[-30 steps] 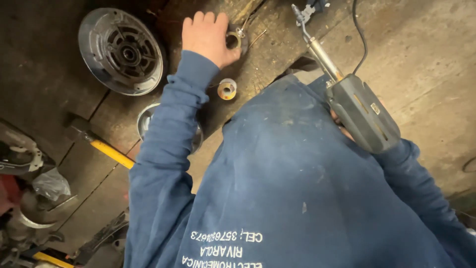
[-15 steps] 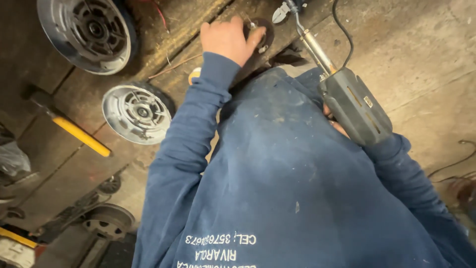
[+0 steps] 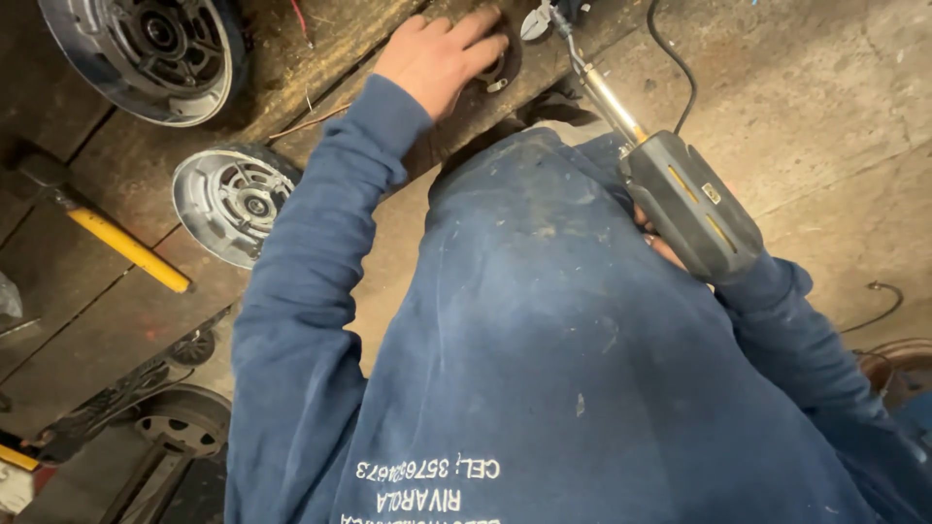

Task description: Soldering copper wires onto an electrical component on a workshop bench.

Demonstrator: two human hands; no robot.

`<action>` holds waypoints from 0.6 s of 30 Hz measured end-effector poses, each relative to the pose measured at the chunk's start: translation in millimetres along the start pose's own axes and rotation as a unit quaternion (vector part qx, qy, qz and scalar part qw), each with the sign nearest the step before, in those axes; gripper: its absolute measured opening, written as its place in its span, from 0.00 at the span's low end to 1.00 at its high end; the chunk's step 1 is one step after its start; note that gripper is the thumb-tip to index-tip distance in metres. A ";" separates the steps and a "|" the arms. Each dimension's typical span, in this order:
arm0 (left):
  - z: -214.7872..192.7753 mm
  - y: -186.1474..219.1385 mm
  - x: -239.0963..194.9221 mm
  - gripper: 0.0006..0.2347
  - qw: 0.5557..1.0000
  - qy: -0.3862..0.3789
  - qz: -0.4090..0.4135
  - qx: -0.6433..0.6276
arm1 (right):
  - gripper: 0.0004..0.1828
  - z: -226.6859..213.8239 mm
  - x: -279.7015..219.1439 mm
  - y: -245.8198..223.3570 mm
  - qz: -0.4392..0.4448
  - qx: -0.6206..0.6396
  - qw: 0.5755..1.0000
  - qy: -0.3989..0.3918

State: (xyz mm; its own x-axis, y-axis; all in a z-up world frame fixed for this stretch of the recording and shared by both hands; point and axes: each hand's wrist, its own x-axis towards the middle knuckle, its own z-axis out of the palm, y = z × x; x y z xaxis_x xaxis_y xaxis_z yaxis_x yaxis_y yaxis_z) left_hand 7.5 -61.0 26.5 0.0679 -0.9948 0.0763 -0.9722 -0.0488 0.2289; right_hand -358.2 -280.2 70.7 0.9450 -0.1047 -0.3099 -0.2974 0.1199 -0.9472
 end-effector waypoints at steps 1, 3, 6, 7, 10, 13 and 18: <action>4.1 -1.4 1.7 0.19 1.000 0.005 -0.006 0.001 | 0.29 3.4 0.7 -8.7 -0.008 -0.056 0.998 0.003; 9.0 -1.4 4.4 0.17 1.000 0.009 -0.009 0.001 | 0.26 10.5 3.9 -24.5 -0.014 -0.111 0.994 0.009; 2.3 4.9 3.4 0.16 0.999 0.024 -0.030 -0.025 | 0.22 20.6 7.0 -39.3 -0.009 -0.160 0.987 0.031; -6.0 9.1 -0.2 0.17 0.997 0.044 -0.040 -0.051 | 0.22 23.6 5.1 -39.3 -0.016 -0.156 0.987 0.037; -49.6 18.5 -20.4 0.16 0.987 0.072 -0.094 -0.109 | 0.24 27.9 3.2 -38.1 -0.016 -0.137 0.990 0.039; -66.7 10.9 -62.9 0.14 0.967 0.114 -0.206 -0.097 | 0.28 35.6 2.7 -33.5 0.026 -0.053 0.998 0.034; -52.8 -11.4 -120.5 0.15 0.936 0.077 -0.342 -0.024 | 0.36 48.7 -0.2 -8.6 0.129 0.156 0.978 0.048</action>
State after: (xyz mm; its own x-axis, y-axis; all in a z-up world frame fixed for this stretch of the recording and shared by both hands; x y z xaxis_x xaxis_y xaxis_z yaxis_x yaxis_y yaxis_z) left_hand 22.2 64.1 65.9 0.7062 -0.7072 0.0345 -0.6783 -0.6618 0.3193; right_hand -349.3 -233.2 82.9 0.8226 -0.1220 -0.5554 -0.4532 0.4492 -0.7699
